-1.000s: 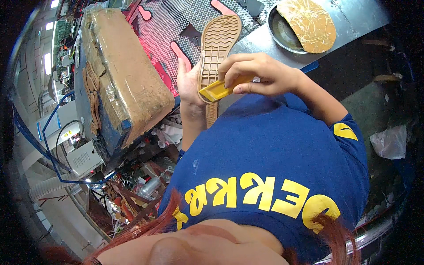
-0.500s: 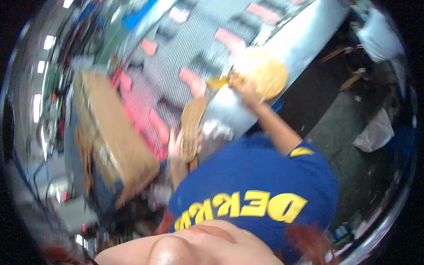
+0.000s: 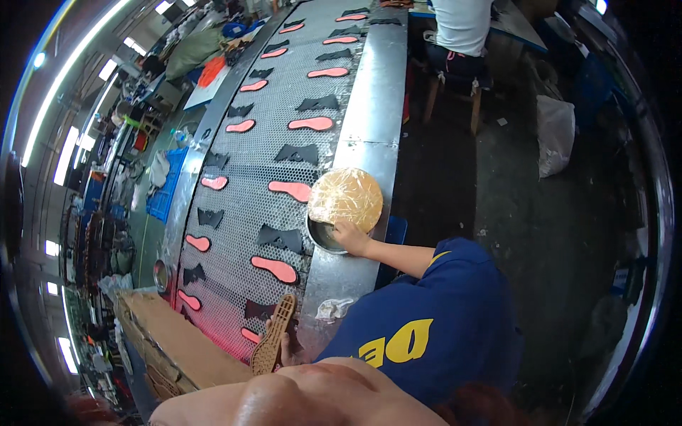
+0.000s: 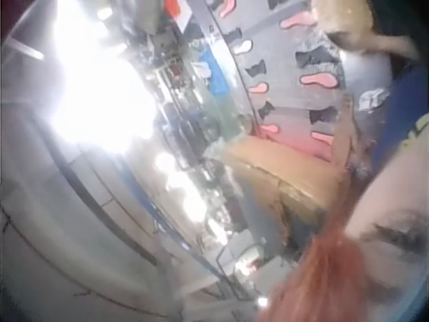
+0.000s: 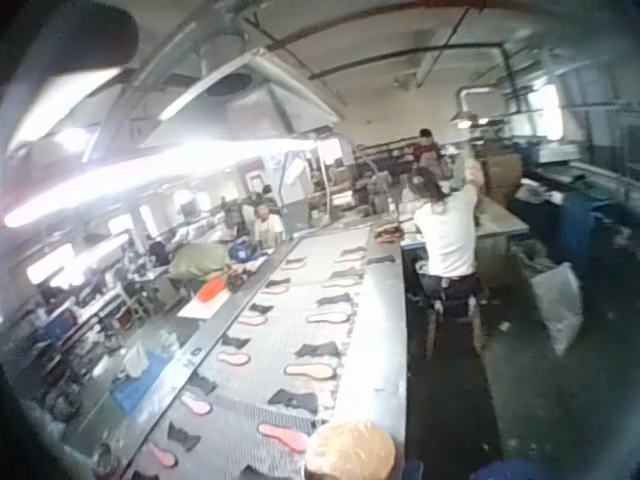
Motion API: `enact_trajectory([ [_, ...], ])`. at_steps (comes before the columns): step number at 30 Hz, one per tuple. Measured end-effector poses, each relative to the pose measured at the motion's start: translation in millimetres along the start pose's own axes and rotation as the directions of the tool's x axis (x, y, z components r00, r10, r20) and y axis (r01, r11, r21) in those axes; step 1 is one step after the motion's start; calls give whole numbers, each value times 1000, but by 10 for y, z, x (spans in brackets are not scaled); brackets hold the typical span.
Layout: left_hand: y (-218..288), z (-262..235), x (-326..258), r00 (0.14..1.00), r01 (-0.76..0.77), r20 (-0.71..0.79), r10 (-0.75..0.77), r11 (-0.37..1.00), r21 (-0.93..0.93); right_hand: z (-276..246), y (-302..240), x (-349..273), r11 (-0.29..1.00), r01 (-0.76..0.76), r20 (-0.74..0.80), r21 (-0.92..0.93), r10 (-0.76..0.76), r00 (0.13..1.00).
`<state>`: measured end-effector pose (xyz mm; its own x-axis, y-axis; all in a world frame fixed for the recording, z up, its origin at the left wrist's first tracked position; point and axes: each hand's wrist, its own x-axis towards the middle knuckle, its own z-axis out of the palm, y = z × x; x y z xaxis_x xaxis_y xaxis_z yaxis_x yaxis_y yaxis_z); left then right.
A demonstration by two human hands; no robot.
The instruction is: The person repeatedly applies a yellow adhesive to the textured bottom of shoe soles using a yellow plastic spreader. They dip the spreader into a metal container, spread the adhesive across the sole, and place the treated sole onto a perforated metal conveyor belt. The process is repeated for multiple soles throughout the clip.
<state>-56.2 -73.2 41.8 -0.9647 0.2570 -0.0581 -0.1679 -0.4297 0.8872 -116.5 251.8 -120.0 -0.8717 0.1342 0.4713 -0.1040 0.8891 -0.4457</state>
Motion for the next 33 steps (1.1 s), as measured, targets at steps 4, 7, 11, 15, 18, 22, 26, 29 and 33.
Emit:
enact_trajectory([
  [4, 35, 47, 38, 999, 34, 39, -37, 997, 62, 82, 89, -20, 999, 3, -24, -44, -4, 1000],
  [7, 47, 99, 72, 997, 47, 63, -54, 994, 97, 164, 105, -29, 997, -16, -19, -74, 14, 1000],
  [11, 16, 164, 118, 993, 59, 91, -71, 989, 134, 112, 98, -54, 998, -48, -7, -43, 47, 999],
  [15, 26, 180, 88, 990, 73, 103, -92, 982, 175, 74, 109, -72, 999, -25, -1, -23, 25, 1000],
  [18, 12, 220, 88, 987, 81, 120, -107, 975, 205, 44, 123, -66, 999, -23, -16, -31, 23, 1000],
  [22, 22, 277, 47, 988, 76, 116, -104, 971, 226, 64, 94, -52, 996, -59, -39, -59, 57, 998],
  [26, -1, 349, 77, 995, 36, 85, -58, 968, 248, 101, 149, -54, 996, -74, -31, -46, 73, 997],
  [29, -54, 419, 28, 1000, -31, 11, 30, 962, 273, 118, 152, -25, 998, -49, 14, -32, 49, 999],
  [33, -96, 649, -23, 979, -114, -116, 166, 926, 360, 134, 99, -91, 1000, -22, 49, -10, 23, 999],
])
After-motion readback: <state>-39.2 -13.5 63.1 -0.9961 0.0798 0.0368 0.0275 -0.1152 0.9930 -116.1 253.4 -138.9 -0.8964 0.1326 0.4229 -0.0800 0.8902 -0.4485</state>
